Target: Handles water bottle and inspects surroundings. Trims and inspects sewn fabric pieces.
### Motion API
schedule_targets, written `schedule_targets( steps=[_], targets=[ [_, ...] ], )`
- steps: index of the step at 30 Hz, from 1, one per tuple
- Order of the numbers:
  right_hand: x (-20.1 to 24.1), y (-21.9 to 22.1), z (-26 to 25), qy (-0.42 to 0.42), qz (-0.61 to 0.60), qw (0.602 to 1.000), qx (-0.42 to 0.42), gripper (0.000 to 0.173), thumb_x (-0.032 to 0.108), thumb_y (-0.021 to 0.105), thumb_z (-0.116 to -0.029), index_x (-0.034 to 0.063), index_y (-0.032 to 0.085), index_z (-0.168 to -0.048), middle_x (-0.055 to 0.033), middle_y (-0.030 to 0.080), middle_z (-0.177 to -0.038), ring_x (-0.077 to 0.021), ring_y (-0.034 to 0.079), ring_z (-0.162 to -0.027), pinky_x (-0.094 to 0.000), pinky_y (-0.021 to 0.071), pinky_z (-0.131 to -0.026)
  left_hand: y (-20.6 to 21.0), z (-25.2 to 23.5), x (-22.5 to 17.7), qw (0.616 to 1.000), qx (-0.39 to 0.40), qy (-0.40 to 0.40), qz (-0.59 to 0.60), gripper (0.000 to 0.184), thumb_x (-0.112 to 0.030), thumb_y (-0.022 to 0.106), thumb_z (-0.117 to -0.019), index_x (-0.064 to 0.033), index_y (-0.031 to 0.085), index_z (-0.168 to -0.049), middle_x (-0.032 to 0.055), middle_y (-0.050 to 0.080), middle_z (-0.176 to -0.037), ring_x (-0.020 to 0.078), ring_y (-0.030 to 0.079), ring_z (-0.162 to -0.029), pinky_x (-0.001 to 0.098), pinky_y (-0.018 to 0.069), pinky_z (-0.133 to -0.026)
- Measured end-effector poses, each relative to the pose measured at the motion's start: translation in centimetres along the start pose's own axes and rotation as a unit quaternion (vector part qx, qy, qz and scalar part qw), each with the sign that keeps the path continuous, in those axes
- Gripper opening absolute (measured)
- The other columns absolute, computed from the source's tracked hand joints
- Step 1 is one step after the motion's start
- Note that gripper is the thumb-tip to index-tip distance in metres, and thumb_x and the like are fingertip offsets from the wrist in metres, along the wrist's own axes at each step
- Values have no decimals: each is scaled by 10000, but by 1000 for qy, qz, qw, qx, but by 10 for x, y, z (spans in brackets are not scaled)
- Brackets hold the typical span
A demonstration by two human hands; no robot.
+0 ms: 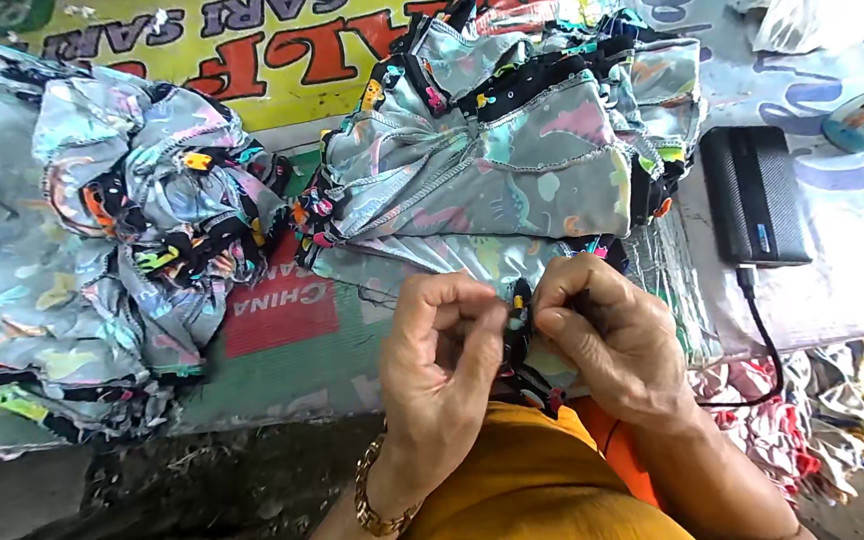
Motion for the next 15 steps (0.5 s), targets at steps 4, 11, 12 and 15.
schedule_targets(
  steps=[4, 11, 12, 15],
  targets=[
    [0, 2, -2, -1, 9, 1000, 8, 63, 88, 546, -1018, 48, 571, -977, 19, 539, -806, 21, 501, -656, -118, 440, -573, 2, 1, 1, 1000, 12, -5, -28, 195, -48, 635, -981, -84, 596, -1168, -35, 676, -971, 8, 644, -811, 159, 563, -721],
    [6, 6, -3, -29, 71, 997, 16, 20, 48, 577, -974, 33, 582, -962, 10, 558, -822, 24, 540, -719, -99, 468, -626, 0, 0, 9, 999, -2, -41, 13, 170, 21, 609, -960, -108, 576, -1066, -42, 652, -913, 10, 623, -751, 151, 547, -674],
    [7, 5, -4, -27, 87, 996, 9, 10, 46, 590, -964, 38, 591, -960, 15, 566, -822, 28, 546, -719, -94, 472, -621, 0, 0, 10, 999, -6, -44, 21, 181, 23, 614, -956, -112, 573, -1070, -42, 656, -908, 11, 625, -748, 154, 548, -671],
    [12, 3, -5, -26, 179, 983, 3, 119, 129, 653, -953, 51, 599, -1025, 27, 594, -827, 34, 550, -707, -98, 466, -603, -5, -1, 10, 996, -28, -56, 61, 216, 17, 639, -947, -131, 577, -1090, -32, 675, -909, 37, 657, -770, 188, 574, -704]
  ],
)
Point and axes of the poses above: each hand's wrist, its own z-axis away from the middle knuckle, its own y-axis out of the palm, x = y × z, the point moved 8 cm from there along -z, towards the middle knuckle
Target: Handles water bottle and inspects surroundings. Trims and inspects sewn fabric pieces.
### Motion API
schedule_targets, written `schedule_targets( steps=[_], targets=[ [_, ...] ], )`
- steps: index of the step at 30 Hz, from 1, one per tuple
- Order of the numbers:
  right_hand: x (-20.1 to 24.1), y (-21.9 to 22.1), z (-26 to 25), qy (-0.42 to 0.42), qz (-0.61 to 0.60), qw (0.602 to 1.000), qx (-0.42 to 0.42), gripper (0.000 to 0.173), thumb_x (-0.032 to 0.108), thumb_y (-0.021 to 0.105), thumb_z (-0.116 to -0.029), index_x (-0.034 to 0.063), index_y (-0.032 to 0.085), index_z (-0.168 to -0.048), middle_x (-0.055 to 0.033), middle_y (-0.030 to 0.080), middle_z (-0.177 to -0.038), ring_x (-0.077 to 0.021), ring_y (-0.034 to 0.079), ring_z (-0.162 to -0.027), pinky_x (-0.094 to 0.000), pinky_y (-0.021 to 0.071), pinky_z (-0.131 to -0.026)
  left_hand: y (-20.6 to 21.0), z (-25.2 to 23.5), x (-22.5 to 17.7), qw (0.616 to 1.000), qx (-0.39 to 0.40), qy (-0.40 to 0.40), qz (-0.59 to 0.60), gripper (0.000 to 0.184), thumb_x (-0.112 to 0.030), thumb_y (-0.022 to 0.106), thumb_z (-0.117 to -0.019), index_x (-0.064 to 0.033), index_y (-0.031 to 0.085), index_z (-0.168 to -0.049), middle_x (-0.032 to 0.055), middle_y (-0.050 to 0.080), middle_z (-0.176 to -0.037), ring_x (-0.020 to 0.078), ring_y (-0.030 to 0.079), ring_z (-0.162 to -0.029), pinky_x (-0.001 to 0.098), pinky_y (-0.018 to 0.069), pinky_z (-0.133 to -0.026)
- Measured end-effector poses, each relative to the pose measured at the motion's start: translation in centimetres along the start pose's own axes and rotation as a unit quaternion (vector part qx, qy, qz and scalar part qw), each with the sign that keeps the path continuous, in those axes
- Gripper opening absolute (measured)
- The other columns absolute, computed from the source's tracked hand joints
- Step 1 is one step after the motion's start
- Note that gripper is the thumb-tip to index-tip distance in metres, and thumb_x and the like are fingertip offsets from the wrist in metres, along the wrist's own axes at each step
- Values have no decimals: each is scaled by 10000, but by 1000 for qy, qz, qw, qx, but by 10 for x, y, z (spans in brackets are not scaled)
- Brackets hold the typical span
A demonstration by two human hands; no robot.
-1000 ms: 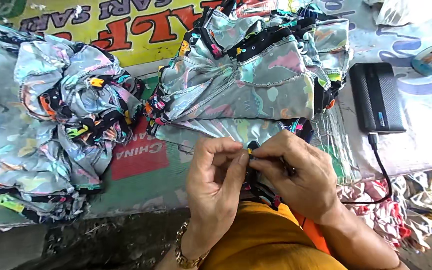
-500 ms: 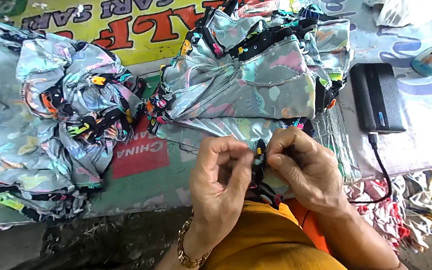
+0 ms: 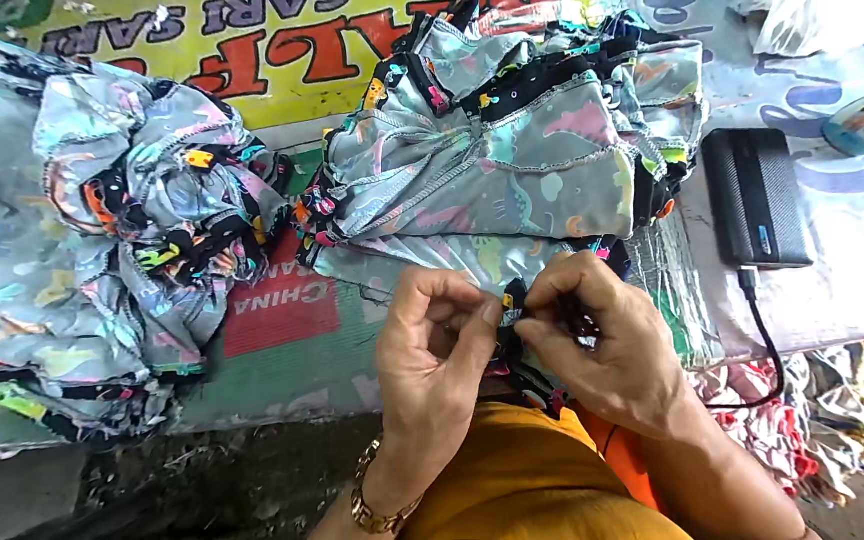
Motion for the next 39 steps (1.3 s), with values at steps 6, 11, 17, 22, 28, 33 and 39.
schedule_targets(
  steps=[6, 11, 17, 22, 28, 33, 39],
  targets=[
    [13, -10, 3, -22, 83, 995, -40, 157, 145, 688, -928, 58, 624, -1042, 22, 616, -843, 35, 548, -719, -96, 448, -613, -8, 1, -9, 999, -26, 18, 8, 272, -24, 669, -951, -174, 585, -1161, -41, 714, -908, 56, 699, -819, 219, 597, -786],
    [23, -9, 2, -72, 114, 988, -73, 90, 107, 729, -908, 39, 712, -963, -6, 618, -802, 8, 558, -689, -109, 448, -589, -4, 5, -16, 998, -26, 55, -24, 262, -37, 684, -954, -173, 587, -1156, -56, 714, -947, 42, 699, -832, 200, 601, -778],
    [32, 2, 6, -134, 257, 954, -79, 99, 139, 678, -935, 41, 689, -933, -53, 616, -735, -122, 558, -634, -248, 398, -548, 0, 10, -20, 987, -12, 109, -122, 255, -60, 694, -956, -119, 579, -1175, -45, 716, -1008, 42, 708, -903, 209, 611, -815],
    [5, 1, -1, -35, -34, 998, -35, 40, 21, 654, -878, 19, 631, -910, 5, 587, -782, 22, 539, -680, -96, 458, -585, 5, 15, -18, 976, -17, 135, -170, 231, -40, 679, -951, -101, 572, -1146, -31, 698, -1017, 29, 687, -916, 191, 595, -805],
    [-16, 7, 4, 55, -281, 958, -12, 39, 62, 605, -934, 93, 612, -912, 52, 551, -779, 36, 478, -600, -112, 416, -513, 10, 14, -16, 985, 10, 120, -121, 201, -36, 650, -972, -99, 537, -1126, -29, 691, -976, 21, 676, -878, 173, 582, -779],
    [-4, 3, 12, 47, -357, 933, 0, 47, 106, 589, -973, 108, 615, -935, 60, 544, -735, 39, 478, -603, -120, 406, -527, 7, 14, -10, 986, 16, 109, -127, 151, -53, 625, -987, -117, 544, -1097, -31, 679, -979, 20, 671, -888, 171, 578, -765],
    [6, -10, 9, 10, -310, 950, -18, 32, 99, 611, -990, 82, 636, -1000, 60, 570, -800, 49, 503, -668, -106, 427, -574, 4, 13, -10, 994, 9, 75, -76, 123, -73, 603, -1017, -128, 567, -1121, -64, 668, -989, 3, 661, -874, 170, 579, -788]
  ],
)
Point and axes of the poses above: each hand's wrist, its own z-axis away from the middle knuckle, its own y-axis out of the palm, x = y × z, the point moved 8 cm from there along -z, towards the middle knuckle
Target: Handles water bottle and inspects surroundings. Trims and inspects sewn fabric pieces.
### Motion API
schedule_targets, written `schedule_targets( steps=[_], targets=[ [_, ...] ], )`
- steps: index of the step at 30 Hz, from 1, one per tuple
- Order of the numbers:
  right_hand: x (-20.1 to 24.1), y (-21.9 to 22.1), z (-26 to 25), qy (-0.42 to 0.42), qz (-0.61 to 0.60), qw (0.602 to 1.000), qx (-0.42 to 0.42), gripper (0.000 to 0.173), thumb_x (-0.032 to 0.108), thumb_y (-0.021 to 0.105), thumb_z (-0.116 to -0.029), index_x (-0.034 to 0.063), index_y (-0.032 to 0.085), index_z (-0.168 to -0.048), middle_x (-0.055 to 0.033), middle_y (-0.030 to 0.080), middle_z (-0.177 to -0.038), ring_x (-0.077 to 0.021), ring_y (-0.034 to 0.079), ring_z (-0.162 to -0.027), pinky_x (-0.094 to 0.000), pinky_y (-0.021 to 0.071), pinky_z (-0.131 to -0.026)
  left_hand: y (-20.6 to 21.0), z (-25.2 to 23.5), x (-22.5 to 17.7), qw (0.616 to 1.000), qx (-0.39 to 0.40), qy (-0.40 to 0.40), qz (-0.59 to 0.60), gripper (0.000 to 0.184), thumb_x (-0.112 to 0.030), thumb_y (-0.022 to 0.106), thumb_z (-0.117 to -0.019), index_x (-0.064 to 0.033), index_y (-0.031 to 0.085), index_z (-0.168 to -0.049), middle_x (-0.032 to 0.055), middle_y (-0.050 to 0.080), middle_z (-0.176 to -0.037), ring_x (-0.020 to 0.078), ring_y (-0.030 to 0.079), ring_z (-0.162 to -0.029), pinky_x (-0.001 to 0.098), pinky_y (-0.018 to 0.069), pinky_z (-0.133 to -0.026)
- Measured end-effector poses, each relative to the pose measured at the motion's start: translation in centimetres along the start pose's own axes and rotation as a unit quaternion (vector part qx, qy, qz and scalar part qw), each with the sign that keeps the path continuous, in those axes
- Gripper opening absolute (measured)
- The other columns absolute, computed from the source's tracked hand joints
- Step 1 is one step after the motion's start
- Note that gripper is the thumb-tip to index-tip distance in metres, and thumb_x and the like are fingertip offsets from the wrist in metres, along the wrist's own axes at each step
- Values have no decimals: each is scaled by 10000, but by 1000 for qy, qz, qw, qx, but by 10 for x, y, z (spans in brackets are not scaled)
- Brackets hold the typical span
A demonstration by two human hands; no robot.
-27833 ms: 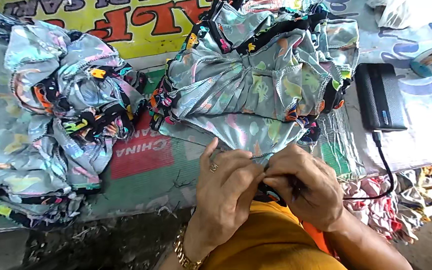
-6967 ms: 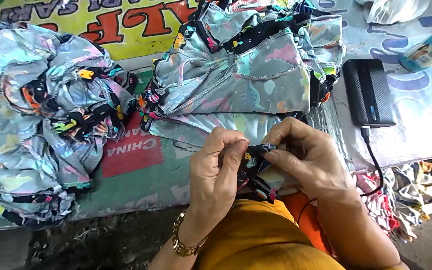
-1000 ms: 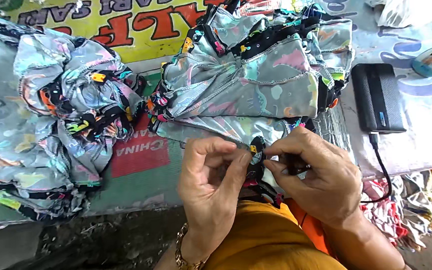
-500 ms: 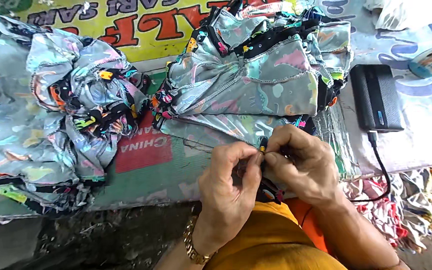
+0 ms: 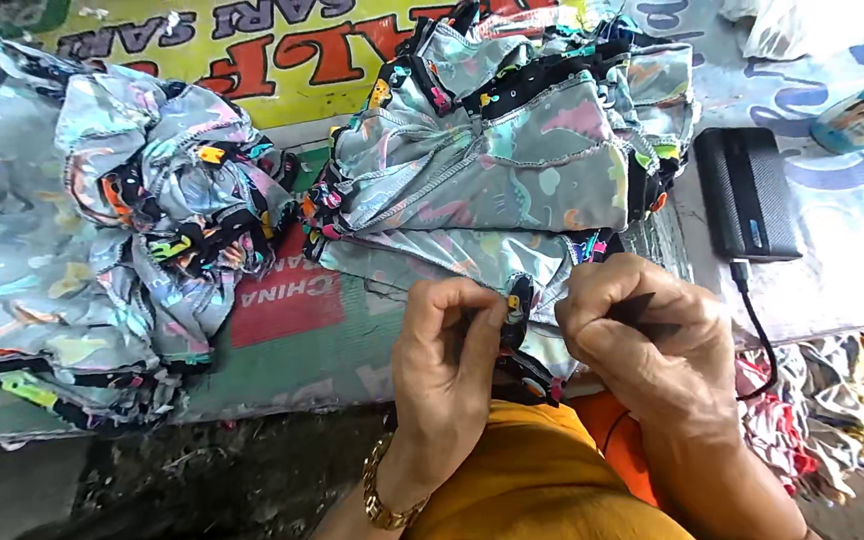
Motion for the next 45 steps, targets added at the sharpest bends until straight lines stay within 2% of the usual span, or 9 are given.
schedule_targets(
  steps=[5, 8, 15, 19, 24, 33, 38, 42, 45],
  targets=[
    [9, 2, 5, -4, 331, 943, 18, 343, 239, 671, -938, 82, 539, -1214, 40, 627, -933, 44, 582, -784, -111, 499, -657, -6, -3, 4, 995, -22, -51, 83, 214, -38, 619, -996, -144, 580, -1178, -41, 688, -965, 44, 677, -840, 215, 590, -779],
    [6, 3, 6, 0, 397, 918, 22, 317, 208, 659, -935, 71, 556, -1202, 22, 651, -964, 38, 608, -835, -116, 518, -706, -11, -4, 12, 985, -32, -99, 139, 239, -40, 625, -991, -156, 591, -1198, -16, 706, -938, 64, 698, -831, 238, 600, -795],
    [7, 9, 1, -50, 376, 925, 16, 190, 160, 706, -952, 47, 673, -1102, 8, 663, -957, 12, 614, -830, -119, 522, -709, -11, -4, 15, 975, -38, -123, 183, 246, -37, 625, -990, -154, 582, -1203, 2, 717, -913, 71, 708, -821, 246, 602, -794],
    [8, 10, -1, -73, 384, 920, 3, 158, 153, 698, -964, 50, 688, -1083, 3, 680, -967, 1, 617, -832, -134, 512, -708, -11, -3, 12, 978, -35, -112, 175, 280, -30, 625, -988, -147, 583, -1239, 5, 721, -908, 72, 710, -819, 243, 602, -800],
    [8, 9, -3, -84, 356, 931, -1, 131, 119, 707, -956, 32, 700, -1054, -13, 694, -983, -10, 641, -865, -141, 539, -736, -8, -1, 9, 976, -3, -92, 199, 381, -22, 639, -970, -144, 547, -1319, 25, 722, -1031, 96, 713, -918, 250, 599, -848],
    [2, 1, -3, -74, 300, 951, -16, 146, 82, 707, -948, 24, 678, -1079, -4, 686, -1008, -22, 654, -911, -163, 573, -787, -8, 0, 10, 978, -16, -98, 185, 400, 20, 631, -953, -148, 556, -1308, 24, 717, -1053, 101, 708, -947, 258, 595, -866],
    [-3, 9, -6, -90, 292, 952, -8, 292, 126, 775, -895, 9, 632, -1121, -15, 614, -954, 8, 579, -803, -114, 512, -684, -5, -1, 8, 984, -11, -78, 161, 397, 31, 632, -950, -150, 554, -1294, -4, 713, -1045, 77, 705, -926, 237, 596, -845],
    [-3, 11, -14, -85, 273, 958, -10, 50, 49, 692, -938, 5, 670, -945, -7, 621, -838, 1, 578, -752, -121, 498, -658, -2, 0, 7, 991, 7, -59, 120, 362, 26, 635, -953, -133, 574, -1272, -29, 701, -1041, 56, 690, -913, 216, 592, -823],
    [-18, -1, -18, 14, 131, 991, -14, 35, 89, 612, -993, 67, 626, -971, 42, 588, -767, 26, 520, -601, -113, 457, -519, -5, 0, 10, 989, 10, -78, 128, 296, 8, 591, -966, -139, 590, -1223, -38, 687, -1018, 42, 668, -905, 207, 574, -816]
  ],
)
Point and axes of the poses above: each hand's wrist, its own z-axis away from the middle knuckle, its own y-axis out of the palm, x = y × z, the point moved 8 cm from there along -z, towards the middle knuckle
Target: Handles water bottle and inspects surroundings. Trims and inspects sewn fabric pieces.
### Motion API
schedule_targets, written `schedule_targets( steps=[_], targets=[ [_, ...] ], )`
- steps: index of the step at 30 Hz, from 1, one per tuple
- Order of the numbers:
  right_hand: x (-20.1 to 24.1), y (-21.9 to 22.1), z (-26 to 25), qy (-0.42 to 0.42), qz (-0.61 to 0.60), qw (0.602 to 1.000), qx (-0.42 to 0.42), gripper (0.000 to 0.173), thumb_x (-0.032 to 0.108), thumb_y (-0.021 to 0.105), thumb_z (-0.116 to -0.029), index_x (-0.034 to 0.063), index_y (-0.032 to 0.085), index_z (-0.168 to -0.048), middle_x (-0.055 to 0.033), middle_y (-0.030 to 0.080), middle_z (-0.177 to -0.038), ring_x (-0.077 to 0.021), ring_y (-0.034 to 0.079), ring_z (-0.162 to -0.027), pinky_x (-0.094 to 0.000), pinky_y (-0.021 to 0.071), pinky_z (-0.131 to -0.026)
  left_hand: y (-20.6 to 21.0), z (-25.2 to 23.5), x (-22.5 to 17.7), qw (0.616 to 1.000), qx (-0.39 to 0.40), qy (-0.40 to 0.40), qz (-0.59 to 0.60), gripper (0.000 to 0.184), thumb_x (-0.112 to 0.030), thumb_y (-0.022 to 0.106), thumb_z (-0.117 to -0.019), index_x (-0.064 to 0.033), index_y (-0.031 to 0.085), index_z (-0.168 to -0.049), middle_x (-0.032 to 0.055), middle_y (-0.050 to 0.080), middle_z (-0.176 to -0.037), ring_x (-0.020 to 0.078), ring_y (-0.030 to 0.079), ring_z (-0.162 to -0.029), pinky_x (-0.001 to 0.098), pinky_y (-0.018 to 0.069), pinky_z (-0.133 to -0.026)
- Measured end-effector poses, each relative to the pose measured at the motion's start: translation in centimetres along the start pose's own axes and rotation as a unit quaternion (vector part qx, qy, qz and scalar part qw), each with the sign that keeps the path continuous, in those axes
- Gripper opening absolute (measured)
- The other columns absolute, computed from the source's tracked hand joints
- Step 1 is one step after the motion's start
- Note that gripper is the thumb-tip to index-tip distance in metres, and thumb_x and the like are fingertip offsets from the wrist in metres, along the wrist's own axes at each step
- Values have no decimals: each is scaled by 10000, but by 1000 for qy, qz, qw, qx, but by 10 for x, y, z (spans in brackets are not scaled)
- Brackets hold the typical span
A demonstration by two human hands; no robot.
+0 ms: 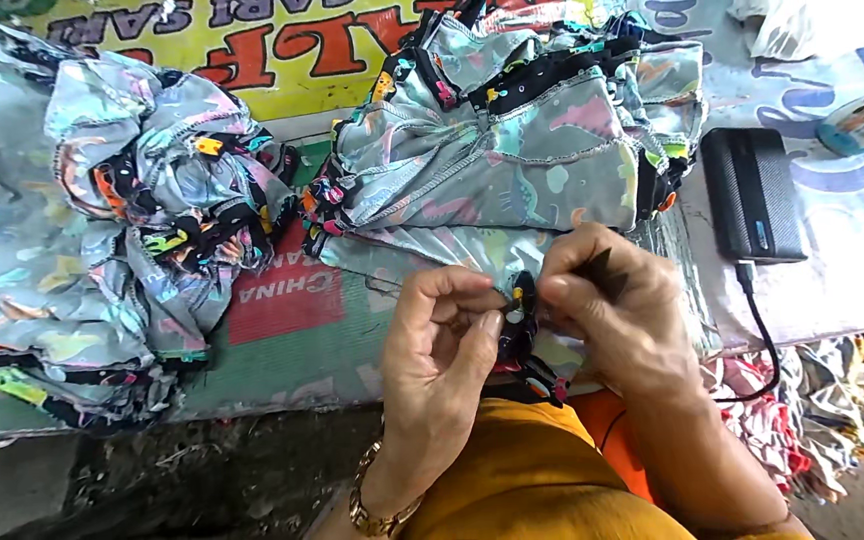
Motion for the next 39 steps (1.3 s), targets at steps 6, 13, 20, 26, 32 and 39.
schedule_targets(
  steps=[6, 13, 20, 26, 32, 39],
  targets=[
    [-14, 1, -1, 59, -93, 994, 11, 51, 99, 579, -1010, 91, 598, -963, 35, 534, -692, 9, 473, -524, -119, 418, -469, 2, -3, 4, 1000, 16, 9, -14, 197, -58, 575, -1015, -133, 596, -1195, -49, 643, -1004, 31, 639, -880, 204, 563, -802],
    [-4, 2, 0, 34, -53, 998, 29, 59, 118, 568, -1021, 85, 589, -978, 52, 516, -710, 24, 463, -552, -111, 409, -486, 7, 1, -2, 979, 57, 74, -183, 307, -158, 749, -942, -45, 624, -1198, -32, 607, -832, -12, 555, -705, 123, 488, -639],
    [14, -7, 2, 10, -178, 983, 54, 80, 175, 566, -1023, 118, 609, -987, 76, 500, -722, 42, 449, -586, -112, 390, -512, 3, 8, 4, 965, 92, 62, -236, 145, -165, 662, -1010, -38, 701, -1071, -5, 671, -907, -2, 621, -788, 147, 539, -712],
    [15, -2, 4, -37, 86, 992, 79, 297, 360, 684, -982, 75, 618, -928, 62, 551, -776, 64, 483, -651, -91, 409, -558, -6, 0, 5, 994, 50, 25, -98, 82, -158, 593, -1040, -98, 645, -1021, -73, 660, -903, -25, 635, -797, 140, 555, -716],
    [-4, 10, 2, 27, 44, 994, 98, 83, 125, 689, -951, 51, 662, -926, 18, 631, -867, 5, 586, -728, -130, 511, -623, 2, -2, 3, 990, 81, 38, -110, 273, -274, 715, -966, -150, 572, -1163, -99, 616, -904, -57, 580, -762, 104, 512, -678],
    [-18, -4, 4, 100, -127, 986, 40, 80, 151, 632, -1007, 84, 667, -978, 46, 579, -722, 37, 458, -519, -106, 407, -458, -11, -11, 2, 999, 38, 27, -9, 108, -181, 625, -1020, -123, 713, -1038, -10, 693, -1098, 108, 666, -1046, 274, 573, -903]
  ],
)
Point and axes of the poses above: each hand's wrist, its own z-axis away from the middle knuckle, its own y-axis out of the palm, x = y × z, the point moved 8 cm from there along -z, towards the middle knuckle
